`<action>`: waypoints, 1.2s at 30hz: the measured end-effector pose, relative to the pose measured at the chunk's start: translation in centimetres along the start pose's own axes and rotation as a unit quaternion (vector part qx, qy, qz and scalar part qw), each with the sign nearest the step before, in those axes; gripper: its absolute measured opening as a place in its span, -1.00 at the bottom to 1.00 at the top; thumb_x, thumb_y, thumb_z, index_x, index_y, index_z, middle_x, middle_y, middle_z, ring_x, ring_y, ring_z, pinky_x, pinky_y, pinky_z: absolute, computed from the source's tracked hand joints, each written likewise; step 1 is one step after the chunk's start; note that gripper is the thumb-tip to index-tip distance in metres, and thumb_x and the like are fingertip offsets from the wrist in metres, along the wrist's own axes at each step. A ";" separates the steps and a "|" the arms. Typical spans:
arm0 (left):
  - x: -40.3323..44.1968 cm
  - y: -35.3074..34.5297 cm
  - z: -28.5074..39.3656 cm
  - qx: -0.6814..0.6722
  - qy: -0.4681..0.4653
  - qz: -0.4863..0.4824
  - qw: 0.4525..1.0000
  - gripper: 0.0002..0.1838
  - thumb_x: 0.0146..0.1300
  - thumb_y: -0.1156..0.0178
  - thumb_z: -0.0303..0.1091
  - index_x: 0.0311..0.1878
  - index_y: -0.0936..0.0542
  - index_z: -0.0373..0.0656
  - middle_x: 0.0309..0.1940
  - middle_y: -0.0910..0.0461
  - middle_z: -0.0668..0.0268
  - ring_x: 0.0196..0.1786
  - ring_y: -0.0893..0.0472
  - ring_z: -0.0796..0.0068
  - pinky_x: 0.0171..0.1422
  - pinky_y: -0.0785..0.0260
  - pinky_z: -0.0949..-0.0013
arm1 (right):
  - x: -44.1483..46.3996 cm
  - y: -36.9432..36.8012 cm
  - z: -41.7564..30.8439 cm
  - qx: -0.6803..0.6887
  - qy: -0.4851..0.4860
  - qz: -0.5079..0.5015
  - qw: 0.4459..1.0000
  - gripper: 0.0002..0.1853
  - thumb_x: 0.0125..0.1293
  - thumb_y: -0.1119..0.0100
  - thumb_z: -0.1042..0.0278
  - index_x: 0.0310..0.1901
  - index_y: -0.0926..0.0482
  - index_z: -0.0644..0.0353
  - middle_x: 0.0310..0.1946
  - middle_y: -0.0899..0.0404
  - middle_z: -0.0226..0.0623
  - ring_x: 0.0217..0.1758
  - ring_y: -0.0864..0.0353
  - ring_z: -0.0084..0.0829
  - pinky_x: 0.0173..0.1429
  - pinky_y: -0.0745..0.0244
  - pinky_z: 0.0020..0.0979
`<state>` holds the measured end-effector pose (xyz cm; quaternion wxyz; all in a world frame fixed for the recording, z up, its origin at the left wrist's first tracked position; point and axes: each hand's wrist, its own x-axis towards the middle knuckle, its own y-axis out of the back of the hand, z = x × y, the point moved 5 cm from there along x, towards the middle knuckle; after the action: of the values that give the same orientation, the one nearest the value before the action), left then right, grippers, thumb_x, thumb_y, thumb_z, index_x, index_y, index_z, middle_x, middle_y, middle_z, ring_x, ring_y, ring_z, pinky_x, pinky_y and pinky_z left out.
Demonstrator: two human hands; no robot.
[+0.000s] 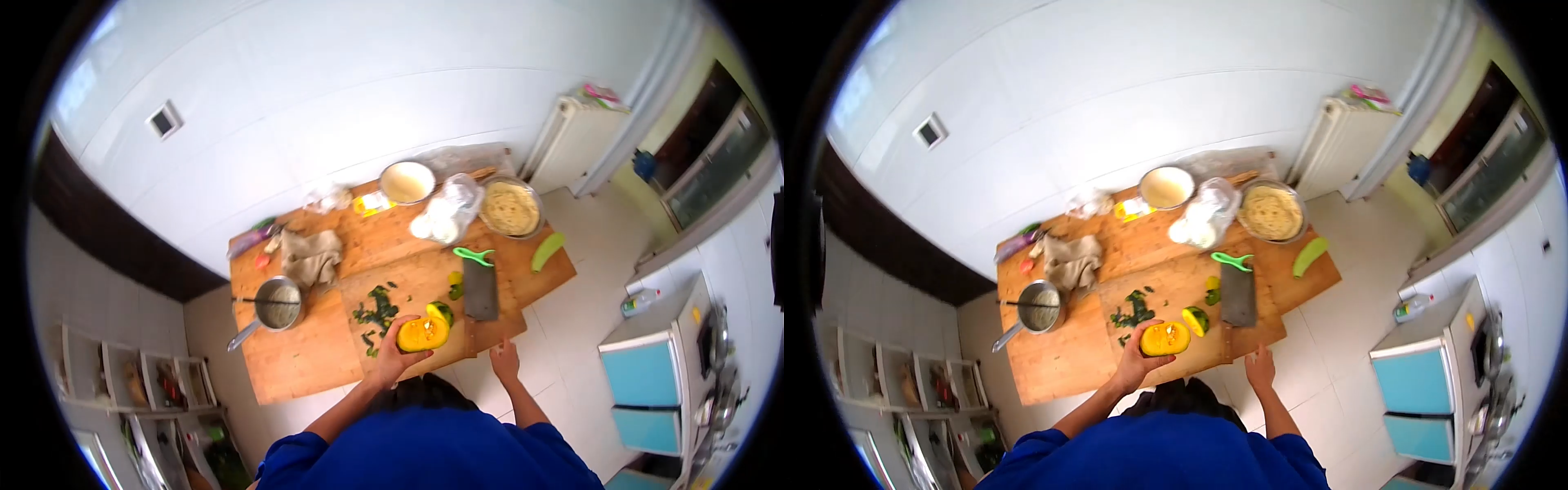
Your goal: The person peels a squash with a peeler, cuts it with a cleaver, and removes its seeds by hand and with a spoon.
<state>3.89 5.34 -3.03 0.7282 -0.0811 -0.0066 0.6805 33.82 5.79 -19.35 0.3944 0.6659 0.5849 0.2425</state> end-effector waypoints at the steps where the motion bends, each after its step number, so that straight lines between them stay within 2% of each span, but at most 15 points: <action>1: 0.4 -1.3 -0.6 -0.019 -0.010 -0.018 1.000 -0.31 -0.13 -0.39 -0.60 0.12 -0.31 -0.13 -0.03 -0.43 0.31 0.06 -0.44 0.49 0.16 -0.32 0.43 | -1.9 0.7 2.1 0.038 -0.026 -0.017 0.999 -0.53 0.09 -0.12 0.23 0.06 -0.37 0.17 -0.11 -0.43 -0.06 -0.07 -0.48 -0.11 -0.03 -0.41 -0.18; 3: 0.7 -4.8 -0.8 -0.033 -0.013 -0.062 0.997 -0.32 -0.15 -0.42 -0.54 0.10 -0.34 -0.14 -0.04 -0.43 0.29 0.07 -0.44 0.48 0.15 -0.31 0.42 | -6.0 1.8 7.4 -0.003 -0.059 -0.002 0.998 -0.55 0.07 -0.12 0.24 0.04 -0.39 0.14 -0.13 -0.44 -0.09 -0.07 -0.49 -0.16 -0.05 -0.43 -0.22; 4: 0.4 -7.0 0.2 -0.052 0.024 -0.083 0.995 -0.31 -0.16 -0.42 -0.54 0.10 -0.33 -0.15 -0.04 -0.44 0.28 0.06 -0.45 0.47 0.15 -0.32 0.41 | -8.4 2.5 10.2 -0.013 -0.094 -0.009 0.995 -0.54 0.06 -0.12 0.22 0.04 -0.39 0.14 -0.13 -0.44 -0.09 -0.08 -0.50 -0.15 -0.04 -0.44 -0.21; 9: -0.6 -18.4 -1.9 -0.011 -0.013 -0.198 0.980 -0.29 -0.17 -0.38 -0.61 0.12 -0.30 -0.18 -0.04 -0.47 0.22 0.05 -0.49 0.40 0.15 -0.37 0.34 | -23.2 5.9 24.3 0.004 -0.332 -0.004 0.943 -0.56 0.03 -0.11 0.27 0.01 -0.44 0.10 -0.10 -0.50 -0.11 -0.01 -0.50 -0.16 0.04 -0.43 -0.20; 10: -1.0 -20.9 -3.2 -0.059 0.042 -0.226 0.971 -0.30 -0.15 -0.35 -0.65 0.12 -0.28 -0.17 -0.03 -0.45 0.23 0.07 -0.47 0.41 0.14 -0.38 0.35 | -26.6 6.4 26.6 0.000 -0.380 -0.024 0.925 -0.58 0.02 -0.10 0.29 0.00 -0.46 0.07 -0.08 -0.52 -0.14 0.02 -0.50 -0.18 0.06 -0.43 -0.22; 11: -1.8 -23.5 -3.9 -0.071 0.060 -0.250 0.964 -0.30 -0.15 -0.33 -0.68 0.12 -0.28 -0.17 -0.02 -0.44 0.23 0.07 -0.47 0.40 0.13 -0.38 0.36 | -29.7 7.2 28.7 0.017 -0.411 0.007 0.912 -0.58 0.02 -0.10 0.29 0.00 -0.46 0.07 -0.08 -0.52 -0.14 0.02 -0.50 -0.18 0.06 -0.43 -0.22; 13: -3.3 -29.5 -5.0 -0.077 0.078 -0.291 0.950 -0.31 -0.14 -0.30 -0.71 0.12 -0.28 -0.17 -0.01 -0.43 0.23 0.07 -0.46 0.40 0.13 -0.38 0.37 | -35.4 7.7 33.2 0.018 -0.469 -0.045 0.882 -0.63 -0.01 -0.10 0.32 -0.08 -0.51 0.03 -0.07 -0.54 -0.21 0.07 -0.47 -0.19 0.10 -0.42 -0.27; 18: -8.1 -42.2 -6.4 -0.112 0.117 -0.337 0.927 -0.32 -0.13 -0.27 -0.74 0.12 -0.27 -0.17 0.00 -0.40 0.23 0.05 -0.46 0.40 0.13 -0.38 0.36 | -43.4 10.2 41.0 0.052 -0.524 -0.037 0.849 -0.66 -0.02 -0.09 0.31 -0.13 -0.58 -0.01 -0.07 -0.55 -0.26 0.07 -0.48 -0.23 0.13 -0.40 -0.29; 20: -9.2 -46.2 -7.5 -0.097 0.123 -0.363 0.919 -0.32 -0.13 -0.29 -0.70 0.12 -0.28 -0.17 -0.02 -0.42 0.22 0.04 -0.47 0.40 0.12 -0.37 0.37 | -44.5 11.0 43.0 0.093 -0.541 0.021 0.835 -0.69 -0.02 -0.07 0.31 -0.17 -0.60 -0.01 -0.10 -0.56 -0.25 0.04 -0.50 -0.25 0.11 -0.41 -0.30; 23: -10.4 -52.8 -7.9 0.015 0.068 -0.434 0.898 -0.34 -0.13 -0.33 -0.64 0.10 -0.30 -0.19 -0.07 -0.46 0.23 0.02 -0.48 0.42 0.12 -0.35 0.39 | -44.3 11.4 45.4 0.141 -0.488 0.118 0.854 -0.72 0.01 -0.09 0.18 -0.21 -0.61 -0.04 -0.18 -0.59 -0.25 -0.06 -0.55 -0.23 0.04 -0.44 -0.27; 24: -10.6 -55.1 -8.7 0.026 0.065 -0.456 0.887 -0.35 -0.12 -0.32 -0.63 0.10 -0.30 -0.19 -0.06 -0.46 0.23 0.03 -0.47 0.42 0.13 -0.35 0.39 | -43.9 11.8 45.7 0.132 -0.473 0.104 0.865 -0.71 0.07 -0.07 0.19 -0.15 -0.57 -0.04 -0.11 -0.57 -0.25 0.02 -0.51 -0.20 0.09 -0.42 -0.24; 26: -10.7 -59.6 -10.2 0.039 0.056 -0.486 0.871 -0.36 -0.11 -0.31 -0.63 0.10 -0.29 -0.20 -0.05 -0.45 0.23 0.03 -0.47 0.41 0.13 -0.34 0.39 | -43.3 12.9 46.0 0.169 -0.489 0.089 0.851 -0.69 0.12 -0.03 0.17 -0.10 -0.55 -0.03 -0.11 -0.57 -0.23 0.01 -0.51 -0.16 0.09 -0.41 -0.21; 29: -11.4 -66.9 -11.7 0.021 0.096 -0.529 0.843 -0.36 -0.10 -0.30 -0.64 0.11 -0.29 -0.19 -0.04 -0.43 0.23 0.04 -0.45 0.41 0.14 -0.34 0.40 | -44.3 14.7 46.8 0.217 -0.514 0.117 0.822 -0.69 0.12 -0.03 0.18 -0.08 -0.54 -0.03 -0.11 -0.57 -0.22 0.00 -0.51 -0.16 0.08 -0.42 -0.21; 32: -12.8 -74.8 -12.2 0.013 0.086 -0.571 0.816 -0.36 -0.10 -0.28 -0.66 0.11 -0.29 -0.19 -0.03 -0.41 0.24 0.05 -0.44 0.42 0.14 -0.33 0.39 | -47.0 14.7 48.7 0.202 -0.534 0.132 0.811 -0.69 0.10 -0.06 0.19 -0.10 -0.55 -0.03 -0.12 -0.58 -0.23 0.00 -0.52 -0.18 0.09 -0.42 -0.21; 36: -16.7 -85.7 -12.6 -0.016 0.131 -0.642 0.755 -0.37 -0.09 -0.26 -0.67 0.11 -0.28 -0.20 -0.02 -0.40 0.25 0.05 -0.43 0.43 0.13 -0.33 0.39 | -53.4 15.3 50.8 0.267 -0.657 0.141 0.691 -0.69 0.05 -0.08 0.18 -0.12 -0.58 -0.05 -0.11 -0.58 -0.29 0.01 -0.52 -0.22 0.09 -0.42 -0.25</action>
<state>88.98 -17.81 -2.93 0.9864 -0.1581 0.0276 0.0353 72.04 -58.41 -28.58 0.4445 0.8070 0.1162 -0.3710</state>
